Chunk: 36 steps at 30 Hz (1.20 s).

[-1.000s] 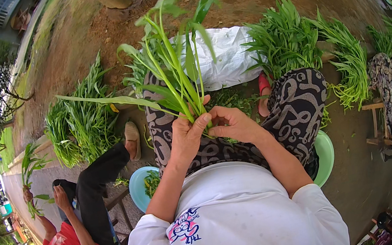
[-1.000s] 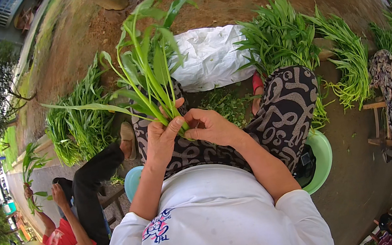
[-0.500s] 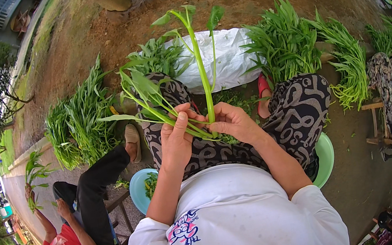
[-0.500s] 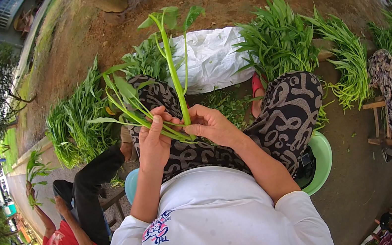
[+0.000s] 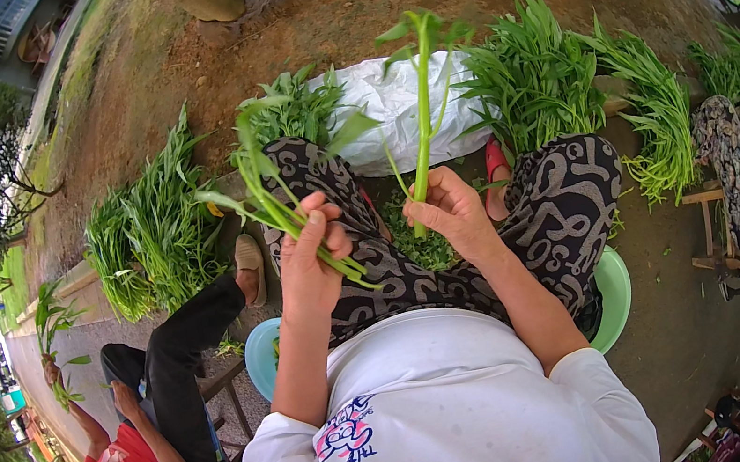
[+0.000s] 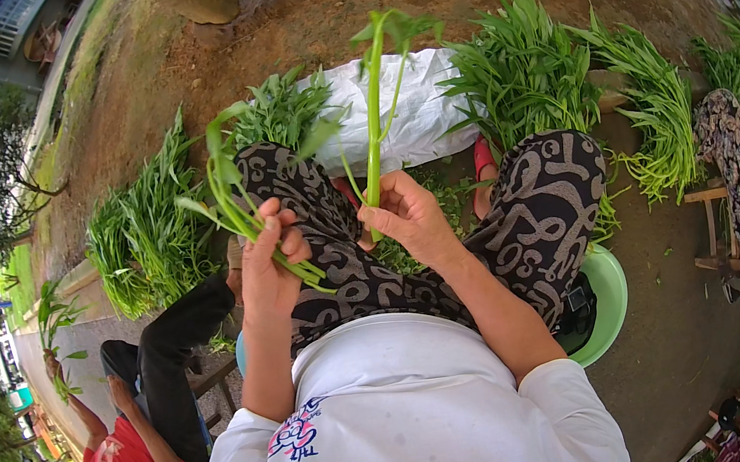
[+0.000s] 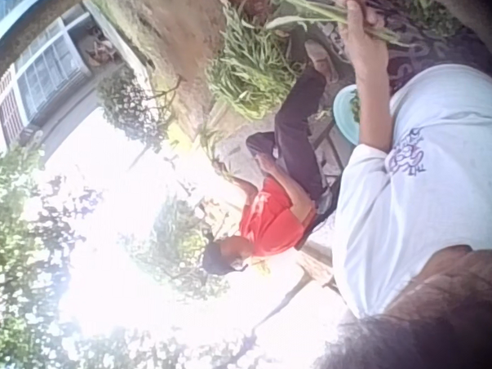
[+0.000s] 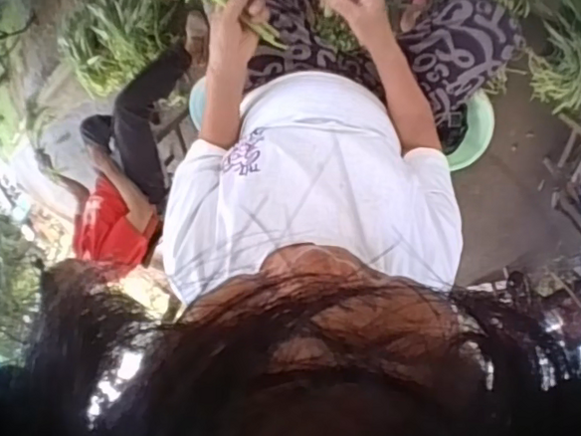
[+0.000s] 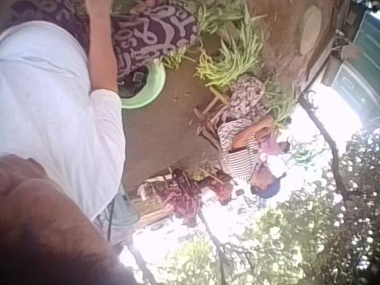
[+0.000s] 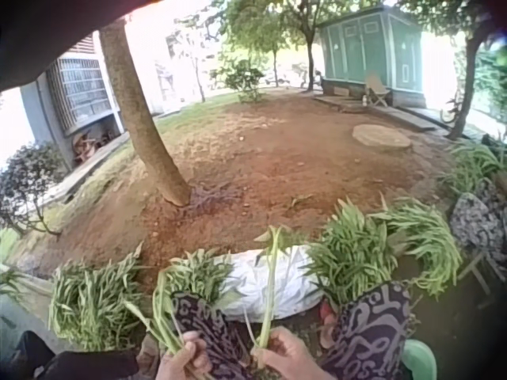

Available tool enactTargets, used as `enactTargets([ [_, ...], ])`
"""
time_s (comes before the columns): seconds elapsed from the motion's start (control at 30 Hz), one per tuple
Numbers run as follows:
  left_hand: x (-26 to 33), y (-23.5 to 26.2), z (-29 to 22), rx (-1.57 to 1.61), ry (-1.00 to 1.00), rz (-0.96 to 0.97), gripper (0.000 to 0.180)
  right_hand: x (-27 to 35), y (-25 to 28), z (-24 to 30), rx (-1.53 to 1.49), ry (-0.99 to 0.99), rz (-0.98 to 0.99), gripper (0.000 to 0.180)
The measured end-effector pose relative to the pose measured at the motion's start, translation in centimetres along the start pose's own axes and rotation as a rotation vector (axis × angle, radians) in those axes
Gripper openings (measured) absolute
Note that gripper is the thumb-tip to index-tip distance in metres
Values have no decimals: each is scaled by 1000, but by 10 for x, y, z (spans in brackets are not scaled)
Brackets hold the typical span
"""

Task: The person is sorting water spinach by plucking leaves and small stems from the stalks by hand. The person works through the bunch one stalk at a time while seated outdoors.

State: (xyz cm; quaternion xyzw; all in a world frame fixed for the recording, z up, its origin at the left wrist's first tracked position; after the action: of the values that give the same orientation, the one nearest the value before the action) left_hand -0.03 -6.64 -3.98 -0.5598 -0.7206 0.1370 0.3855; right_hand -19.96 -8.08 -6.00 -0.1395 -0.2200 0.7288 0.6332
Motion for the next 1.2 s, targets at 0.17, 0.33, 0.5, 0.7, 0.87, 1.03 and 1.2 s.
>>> enactTargets([
  [0.17, -1, 1, -10, 89, 3, 103, 14, 2, -3, 0, 136, 76, -64, 24],
  [0.33, 1, -6, 4, -140, 41, 11, 26, 5, -8, -3, 405, 116, -63, 27],
  [0.5, 2, -13, 19, -262, 100, -25, 34, 7, -14, -8, 504, 178, -27, 30],
  [0.7, -3, -10, 30, -348, 150, 95, 42, 9, -15, -21, 453, 131, 30, 31],
  [0.87, 0, -13, 31, -415, 110, 53, 41, 9, -17, -21, 471, 122, 40, 29],
  [1.03, 1, -12, 31, -447, 105, 38, 38, 10, -19, -21, 495, 151, 60, 27],
  [1.2, 2, -12, 30, -457, 80, 38, 30, 11, -25, -16, 453, 163, 94, 24],
])
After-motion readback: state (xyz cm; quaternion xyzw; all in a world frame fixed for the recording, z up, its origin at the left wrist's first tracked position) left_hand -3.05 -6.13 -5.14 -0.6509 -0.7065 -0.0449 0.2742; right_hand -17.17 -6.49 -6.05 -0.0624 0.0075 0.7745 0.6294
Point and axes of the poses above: each hand's wrist, its own x-axis away from the middle knuckle, its own y-axis out of the back of the hand, z = x × y, the point moved 3 cm from there along -x, towards the middle knuckle, and after that the axes turned 9 degrees about -z, right-handed, at the moved point
